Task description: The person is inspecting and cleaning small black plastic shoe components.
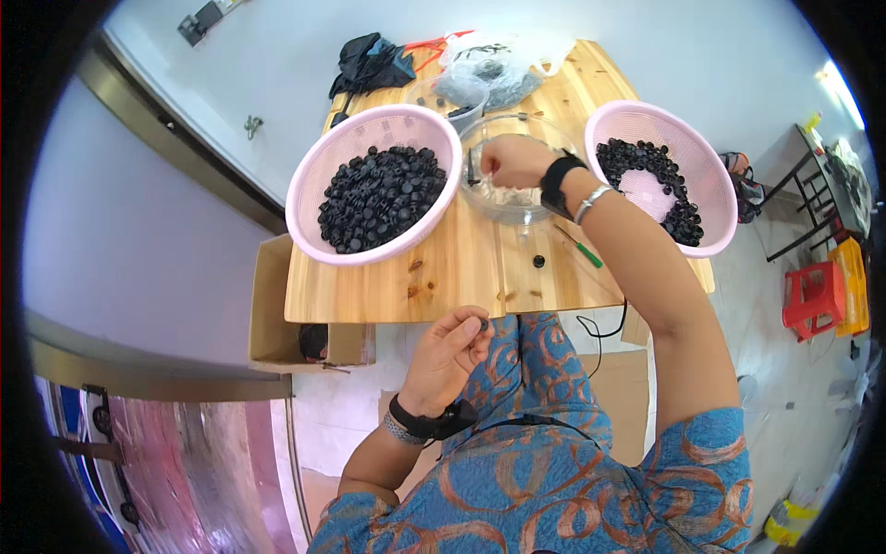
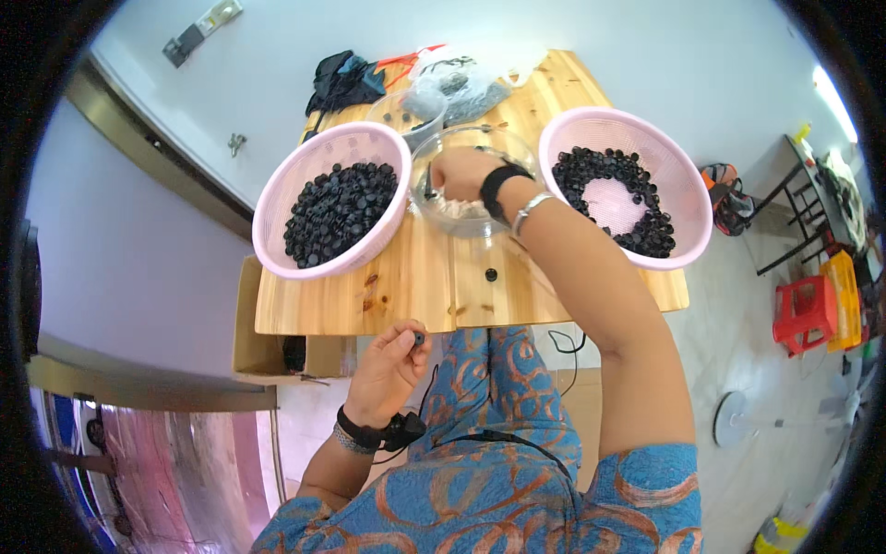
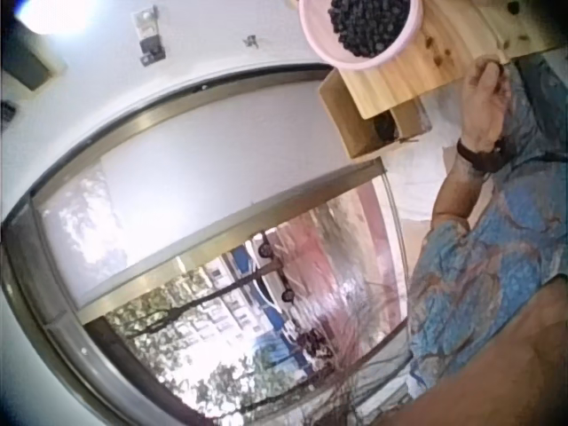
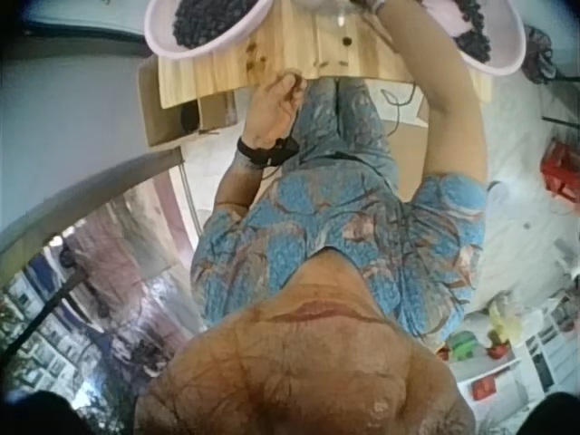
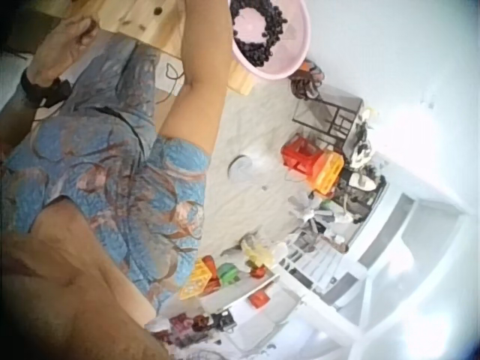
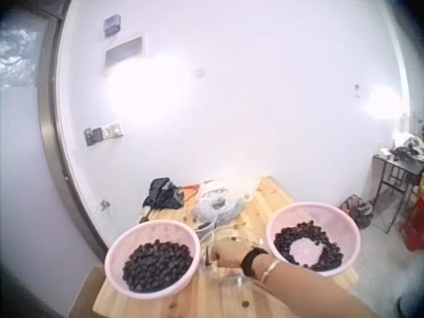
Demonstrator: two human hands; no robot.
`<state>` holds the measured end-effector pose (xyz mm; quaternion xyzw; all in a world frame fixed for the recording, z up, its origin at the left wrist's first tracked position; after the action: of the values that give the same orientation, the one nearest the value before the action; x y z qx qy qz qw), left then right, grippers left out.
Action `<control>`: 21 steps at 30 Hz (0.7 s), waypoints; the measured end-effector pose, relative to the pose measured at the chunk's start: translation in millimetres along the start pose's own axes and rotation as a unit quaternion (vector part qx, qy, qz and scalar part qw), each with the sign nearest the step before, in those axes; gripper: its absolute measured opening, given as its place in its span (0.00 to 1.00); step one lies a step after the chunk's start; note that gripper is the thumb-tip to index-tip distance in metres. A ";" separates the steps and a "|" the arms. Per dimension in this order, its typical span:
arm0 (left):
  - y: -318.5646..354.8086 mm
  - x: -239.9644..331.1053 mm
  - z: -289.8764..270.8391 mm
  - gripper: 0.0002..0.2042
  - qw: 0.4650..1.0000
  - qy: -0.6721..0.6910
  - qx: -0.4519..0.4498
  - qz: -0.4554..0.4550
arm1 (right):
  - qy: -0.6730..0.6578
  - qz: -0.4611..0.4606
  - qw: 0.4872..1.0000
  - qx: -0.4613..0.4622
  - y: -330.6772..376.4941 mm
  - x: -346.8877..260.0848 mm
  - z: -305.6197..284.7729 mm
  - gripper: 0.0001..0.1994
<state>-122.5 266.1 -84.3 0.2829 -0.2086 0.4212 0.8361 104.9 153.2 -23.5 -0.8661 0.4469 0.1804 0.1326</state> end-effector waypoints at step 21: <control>-21.4 17.6 15.8 0.09 0.999 0.009 -0.027 0.031 | -0.430 0.101 0.888 0.126 53.3 12.5 -27.2 0.07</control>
<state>-96.8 255.8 -68.5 0.2501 -0.2204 0.4435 0.8320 73.0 103.4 -8.1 -0.6302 0.4499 0.4895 0.4010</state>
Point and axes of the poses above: each hand's wrist, its own y-axis away from the middle knuckle, its own z-axis out of the palm, x = y × z, the point moved 9 cm from there along -y, towards the middle knuckle, and after that the axes turned 5 degrees about -z, right-handed, at the moved point
